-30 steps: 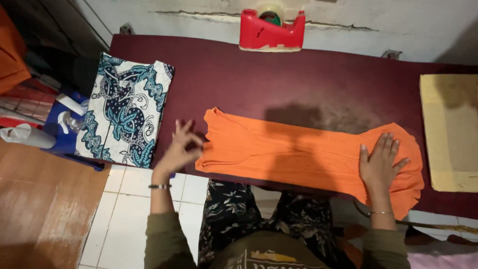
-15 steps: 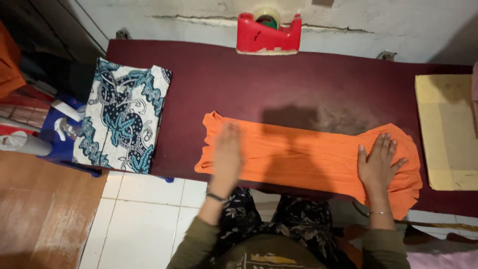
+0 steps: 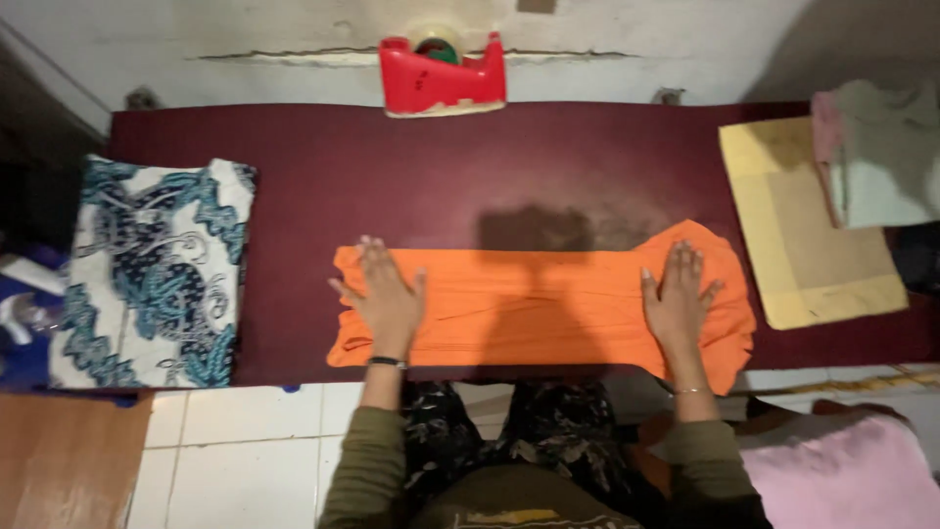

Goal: The person folds several t-shirts on a maroon table. They smooth and fold an orange shirt, then a pink shirt, and finally a white shirt with a graphic, placing each folded item on a stack to the right.

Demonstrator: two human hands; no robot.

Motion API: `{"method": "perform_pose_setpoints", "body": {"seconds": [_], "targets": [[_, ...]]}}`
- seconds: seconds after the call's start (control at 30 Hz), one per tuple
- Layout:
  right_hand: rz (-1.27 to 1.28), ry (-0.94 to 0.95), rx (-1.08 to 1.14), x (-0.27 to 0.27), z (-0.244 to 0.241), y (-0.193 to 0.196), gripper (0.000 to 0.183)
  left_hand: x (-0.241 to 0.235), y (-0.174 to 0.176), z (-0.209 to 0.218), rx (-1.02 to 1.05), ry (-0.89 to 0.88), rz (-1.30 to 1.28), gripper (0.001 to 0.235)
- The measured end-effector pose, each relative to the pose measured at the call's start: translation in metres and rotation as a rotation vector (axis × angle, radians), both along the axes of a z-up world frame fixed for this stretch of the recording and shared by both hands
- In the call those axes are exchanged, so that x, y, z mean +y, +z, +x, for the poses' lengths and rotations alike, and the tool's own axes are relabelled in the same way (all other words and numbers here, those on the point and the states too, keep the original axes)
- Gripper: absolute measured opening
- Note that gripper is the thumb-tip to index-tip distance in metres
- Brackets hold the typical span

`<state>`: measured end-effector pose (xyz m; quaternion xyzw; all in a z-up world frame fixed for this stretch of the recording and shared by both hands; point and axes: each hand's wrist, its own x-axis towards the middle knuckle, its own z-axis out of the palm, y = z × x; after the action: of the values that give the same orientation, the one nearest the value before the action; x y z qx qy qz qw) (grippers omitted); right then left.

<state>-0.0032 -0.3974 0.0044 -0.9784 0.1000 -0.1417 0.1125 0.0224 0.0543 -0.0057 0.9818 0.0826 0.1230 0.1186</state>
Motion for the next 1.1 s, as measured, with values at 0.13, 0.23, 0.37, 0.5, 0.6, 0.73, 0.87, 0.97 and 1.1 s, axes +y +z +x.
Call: {"method": "perform_pose_setpoints", "body": {"seconds": [0.13,0.23,0.37,0.5,0.6,0.73,0.87,0.97,1.1], "targets": [[0.441,0.092,-0.333,-0.021,-0.044,-0.001,0.046,-0.006,0.012,-0.003,0.055,0.01,0.008,0.087],[0.432,-0.063,-0.672,-0.035,-0.101,-0.003,0.035,-0.044,0.034,-0.008,0.021,0.035,0.167,0.08],[1.165,-0.289,-0.962,-0.094,-0.167,-0.095,0.029,-0.155,0.021,-0.032,-0.24,-0.55,0.135,0.059],[2.151,-0.069,-0.895,-0.124,-0.208,-0.178,0.027,-0.259,0.018,-0.054,-0.365,-1.045,0.086,0.055],[2.34,-0.156,-0.783,-0.087,-0.197,-0.15,0.031,-0.287,0.017,-0.041,-0.52,-1.13,0.018,0.051],[2.285,-0.426,-0.744,-0.035,-0.187,-0.118,0.029,-0.317,-0.002,-0.011,-0.557,-1.077,-0.016,0.053],[2.343,-0.462,-0.618,-0.031,-0.191,-0.132,0.026,-0.321,-0.001,-0.016,-0.526,-1.089,-0.09,0.044],[2.496,-0.526,-0.531,-0.024,-0.191,-0.14,0.024,-0.312,0.003,-0.038,-0.507,-1.126,-0.137,0.044],[2.89,-0.433,-0.448,-0.026,-0.195,-0.181,0.034,-0.293,0.04,-0.065,-0.181,-1.19,-0.222,0.071]]}}
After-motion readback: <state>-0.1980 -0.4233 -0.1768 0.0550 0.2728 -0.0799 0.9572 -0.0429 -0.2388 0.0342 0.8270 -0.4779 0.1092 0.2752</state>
